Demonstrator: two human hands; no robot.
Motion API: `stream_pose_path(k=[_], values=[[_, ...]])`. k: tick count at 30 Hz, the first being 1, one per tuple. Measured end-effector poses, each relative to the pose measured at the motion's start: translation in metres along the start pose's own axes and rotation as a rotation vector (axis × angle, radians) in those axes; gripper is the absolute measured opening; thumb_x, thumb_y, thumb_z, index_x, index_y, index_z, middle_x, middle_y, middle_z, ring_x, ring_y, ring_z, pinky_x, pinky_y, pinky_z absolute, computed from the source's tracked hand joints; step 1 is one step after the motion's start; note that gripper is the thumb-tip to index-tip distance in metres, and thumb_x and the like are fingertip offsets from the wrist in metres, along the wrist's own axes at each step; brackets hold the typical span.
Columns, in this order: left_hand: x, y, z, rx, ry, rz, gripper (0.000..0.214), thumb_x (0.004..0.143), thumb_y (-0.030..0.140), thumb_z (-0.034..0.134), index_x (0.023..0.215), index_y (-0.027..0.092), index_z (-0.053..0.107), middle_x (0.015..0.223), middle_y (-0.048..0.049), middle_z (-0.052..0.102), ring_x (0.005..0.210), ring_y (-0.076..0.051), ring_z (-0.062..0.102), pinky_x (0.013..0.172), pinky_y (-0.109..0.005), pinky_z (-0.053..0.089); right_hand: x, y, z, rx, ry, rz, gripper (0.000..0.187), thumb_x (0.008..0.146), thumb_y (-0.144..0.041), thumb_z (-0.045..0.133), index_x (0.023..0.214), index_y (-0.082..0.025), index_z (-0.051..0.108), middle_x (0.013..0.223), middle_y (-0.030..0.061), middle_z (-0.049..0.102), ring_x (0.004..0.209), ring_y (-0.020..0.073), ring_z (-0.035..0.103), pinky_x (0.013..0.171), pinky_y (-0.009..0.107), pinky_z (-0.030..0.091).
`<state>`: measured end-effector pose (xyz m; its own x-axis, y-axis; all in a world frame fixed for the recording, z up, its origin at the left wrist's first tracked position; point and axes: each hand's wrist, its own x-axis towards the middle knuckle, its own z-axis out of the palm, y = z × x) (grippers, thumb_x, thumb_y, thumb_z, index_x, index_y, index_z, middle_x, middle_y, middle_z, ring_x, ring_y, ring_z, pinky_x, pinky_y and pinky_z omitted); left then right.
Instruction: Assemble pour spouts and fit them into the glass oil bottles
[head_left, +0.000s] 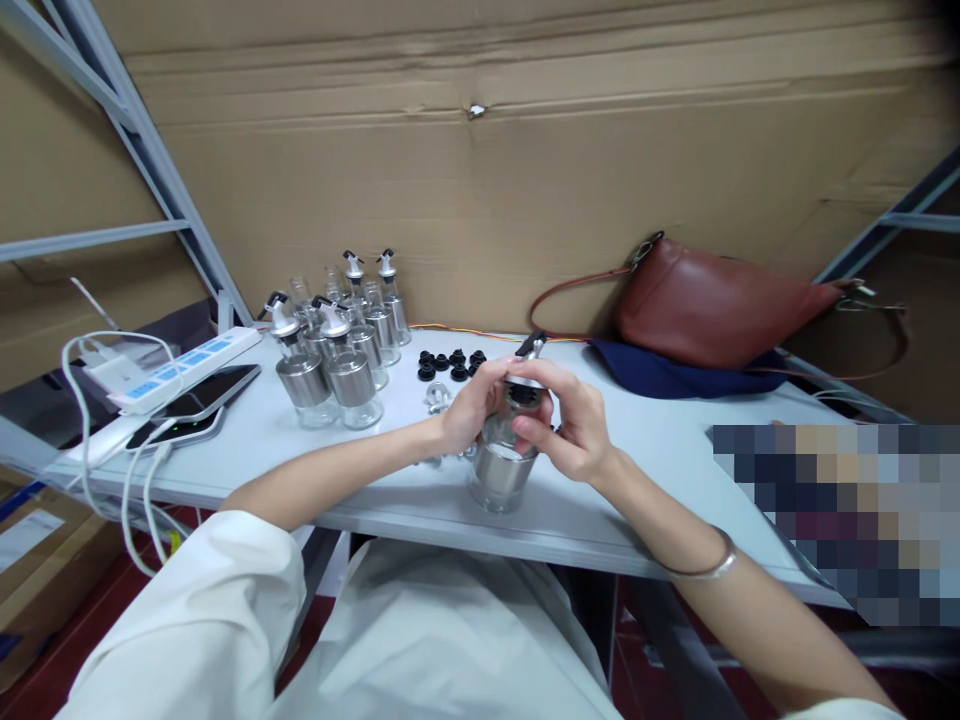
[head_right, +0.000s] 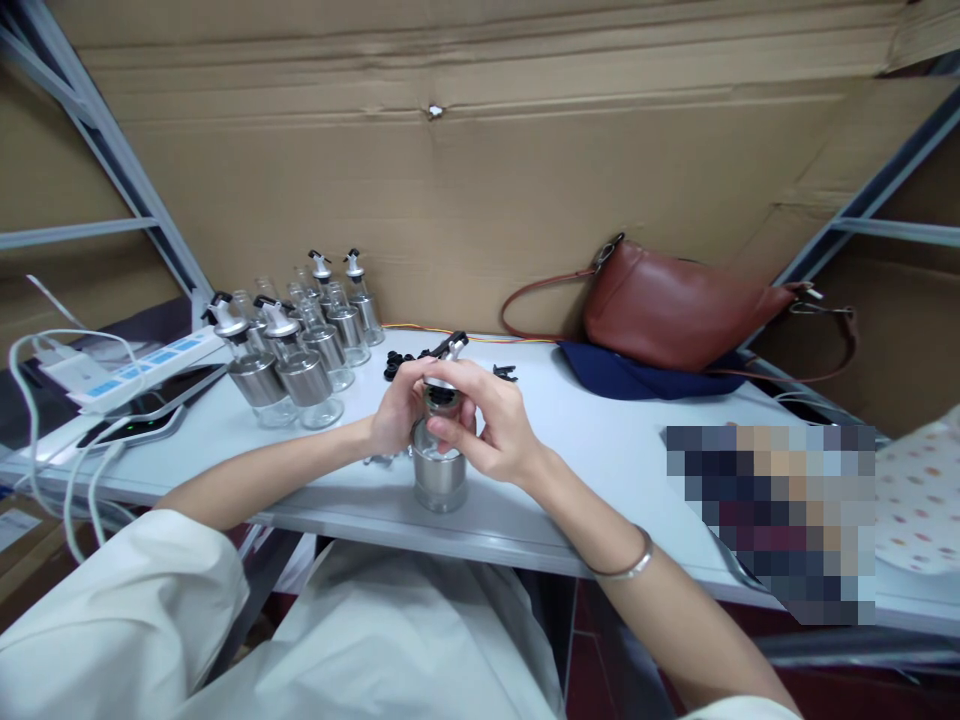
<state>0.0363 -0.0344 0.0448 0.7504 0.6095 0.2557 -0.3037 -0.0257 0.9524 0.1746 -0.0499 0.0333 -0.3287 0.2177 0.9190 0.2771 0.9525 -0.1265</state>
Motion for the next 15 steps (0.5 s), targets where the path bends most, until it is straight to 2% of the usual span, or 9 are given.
stream_pose_path(k=[5, 10, 15], values=[[-0.0001, -0.0001, 0.0005, -0.010, -0.017, 0.020, 0.055, 0.077, 0.063, 0.039, 0.058, 0.014, 0.058, 0.041, -0.0008, 0.048, 0.039, -0.011, 0.044, 0.042, -0.024, 0.035, 0.0021, -0.0021, -0.0003, 0.018, -0.017, -0.013, 0.032, 0.092, -0.034, 0.050, 0.122, -0.025, 0.051, 0.072, 0.0002, 0.064, 0.052, 0.0147, 0.058, 0.052, 0.027, 0.049], [-0.0007, -0.0024, -0.0001, -0.034, -0.031, 0.032, 0.050, 0.076, 0.060, 0.040, 0.067, 0.014, 0.057, 0.048, -0.0007, 0.050, 0.042, -0.011, 0.045, 0.043, -0.023, 0.034, 0.0028, -0.0011, 0.0004, 0.024, -0.007, -0.063, 0.027, 0.091, -0.028, 0.051, 0.118, -0.024, 0.054, 0.071, 0.0010, 0.060, 0.054, 0.0146, 0.053, 0.050, 0.027, 0.046], [-0.0013, -0.0031, 0.0009, 0.000, 0.009, 0.047, 0.041, 0.070, 0.055, 0.044, 0.071, 0.016, 0.056, 0.049, 0.0002, 0.050, 0.043, -0.012, 0.045, 0.043, -0.023, 0.034, 0.0013, 0.0010, 0.0015, -0.021, -0.002, -0.115, 0.024, 0.090, -0.026, 0.049, 0.114, -0.022, 0.056, 0.070, 0.0021, 0.058, 0.058, 0.0163, 0.054, 0.052, 0.027, 0.046]])
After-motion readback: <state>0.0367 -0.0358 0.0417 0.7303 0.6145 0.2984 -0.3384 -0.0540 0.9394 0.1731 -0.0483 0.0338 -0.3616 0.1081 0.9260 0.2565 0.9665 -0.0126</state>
